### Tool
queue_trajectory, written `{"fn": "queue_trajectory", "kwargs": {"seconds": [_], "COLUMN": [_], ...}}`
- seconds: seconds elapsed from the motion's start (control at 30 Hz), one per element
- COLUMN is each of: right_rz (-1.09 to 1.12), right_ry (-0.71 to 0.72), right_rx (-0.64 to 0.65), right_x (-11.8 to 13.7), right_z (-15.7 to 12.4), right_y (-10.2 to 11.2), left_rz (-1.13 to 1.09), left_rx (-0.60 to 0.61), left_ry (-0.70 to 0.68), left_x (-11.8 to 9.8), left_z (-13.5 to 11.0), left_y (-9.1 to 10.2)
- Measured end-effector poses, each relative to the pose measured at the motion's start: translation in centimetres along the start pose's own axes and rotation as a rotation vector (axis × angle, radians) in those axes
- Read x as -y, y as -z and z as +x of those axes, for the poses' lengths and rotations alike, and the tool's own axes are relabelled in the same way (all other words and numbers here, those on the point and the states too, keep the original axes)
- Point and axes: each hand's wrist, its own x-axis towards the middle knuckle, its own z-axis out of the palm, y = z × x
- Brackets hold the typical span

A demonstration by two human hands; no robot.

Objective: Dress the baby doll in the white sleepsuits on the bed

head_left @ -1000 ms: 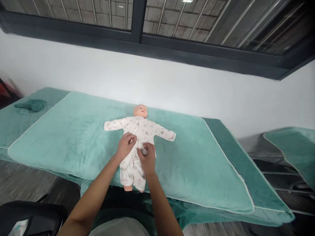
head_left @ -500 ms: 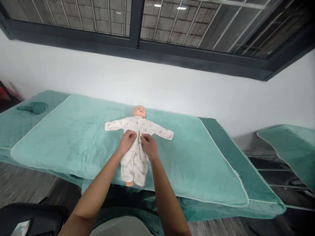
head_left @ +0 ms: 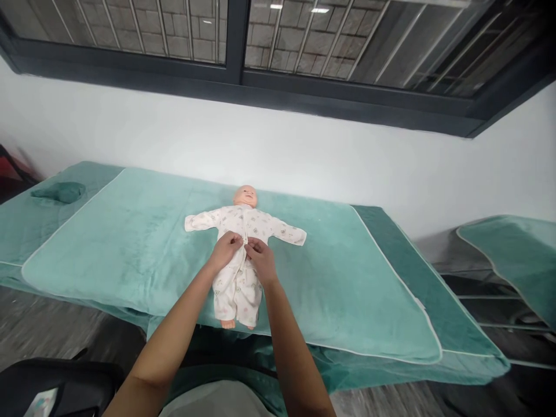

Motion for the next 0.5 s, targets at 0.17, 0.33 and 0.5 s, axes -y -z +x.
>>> {"fn": "queue_trajectory", "kwargs": {"seconds": [0.17,0.33,0.5], "right_rz": [-0.047,-0.05,-0.073], "right_ry": [0.029,0.042,0.051], "right_rx": [-0.002,-0.034,-0.004], "right_x": [-0.1,-0.6,-0.9], "right_z": [-0.2,-0.4,-0.5], "right_y": [-0.1,-0.2,-0.1], "left_rz": [0.086,0.147,0.181], "left_rx": [-0.02,-0.104,-0.112], "left_ry": [0.007,-0.033,-0.019], "left_x": [-0.7,-0.7,-0.6], "left_z": [0.0,-0.5,-0.6], "left_y": [-0.3,-0.9,-1.0]}}
